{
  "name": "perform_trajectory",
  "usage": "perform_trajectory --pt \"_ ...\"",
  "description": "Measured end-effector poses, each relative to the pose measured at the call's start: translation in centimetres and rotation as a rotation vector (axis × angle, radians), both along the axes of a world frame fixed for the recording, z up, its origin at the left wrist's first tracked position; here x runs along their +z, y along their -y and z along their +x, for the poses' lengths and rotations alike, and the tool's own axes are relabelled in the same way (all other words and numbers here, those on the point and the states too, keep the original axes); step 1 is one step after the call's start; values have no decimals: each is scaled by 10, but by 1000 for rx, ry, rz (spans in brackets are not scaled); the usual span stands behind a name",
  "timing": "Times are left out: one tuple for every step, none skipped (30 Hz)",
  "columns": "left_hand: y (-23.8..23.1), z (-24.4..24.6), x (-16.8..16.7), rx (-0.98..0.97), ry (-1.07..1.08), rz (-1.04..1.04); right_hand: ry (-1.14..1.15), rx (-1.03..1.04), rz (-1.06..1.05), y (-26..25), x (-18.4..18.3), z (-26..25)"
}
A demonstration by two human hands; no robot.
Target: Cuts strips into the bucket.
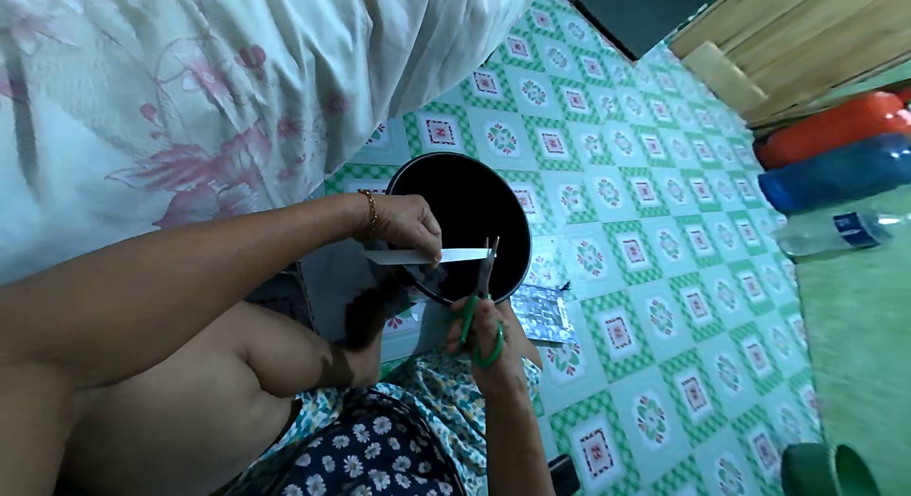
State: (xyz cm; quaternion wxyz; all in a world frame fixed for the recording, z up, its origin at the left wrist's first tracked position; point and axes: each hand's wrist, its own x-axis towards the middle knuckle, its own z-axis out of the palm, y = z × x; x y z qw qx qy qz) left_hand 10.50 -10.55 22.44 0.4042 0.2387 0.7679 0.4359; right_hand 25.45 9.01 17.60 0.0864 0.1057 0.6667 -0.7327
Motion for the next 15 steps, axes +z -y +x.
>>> perform_trajectory --pt "0 0 -1 -2 -3 0 -5 -10 -6 0 -1 0" --pt "0 0 0 -9 -3 -4 -12 -30 -15 1 -2 -1" --pt "0 -1 1 -16 -3 -10 -20 -58 -28 1 -3 -1" --pt "0 -1 1 -19 -4 -15 -24 -80 -43 2 -3 -1" --pt "0 -1 0 -19 -3 -19 -23 -87 -49 2 -3 -1" --pt "0 -1 0 -16 2 -21 -10 -76 -45 2 -3 0" --pt "0 -1 0 -12 6 -20 11 -41 -27 0 -1 2" --pt "-1 -1 0 -8 5 -19 37 11 -7 -2 1 5" --pt "-1 -1 -1 -6 -2 -18 66 55 -1 -3 2 9" --pt "-1 -1 -1 -5 -15 -21 84 86 -7 -4 2 13" --pt "-1 -1 0 -2 -26 -27 91 111 -21 -5 0 16" --pt "-1 -1 0 0 -33 -32 93 128 -34 -6 -1 18" --pt "-2 -1 0 0 -36 -38 92 144 -37 -6 -1 18" --pt "-2 0 0 -1 -34 -42 89 155 -29 -5 -1 17" --pt "-3 0 1 -2 -29 -43 82 156 -16 -5 -1 16"
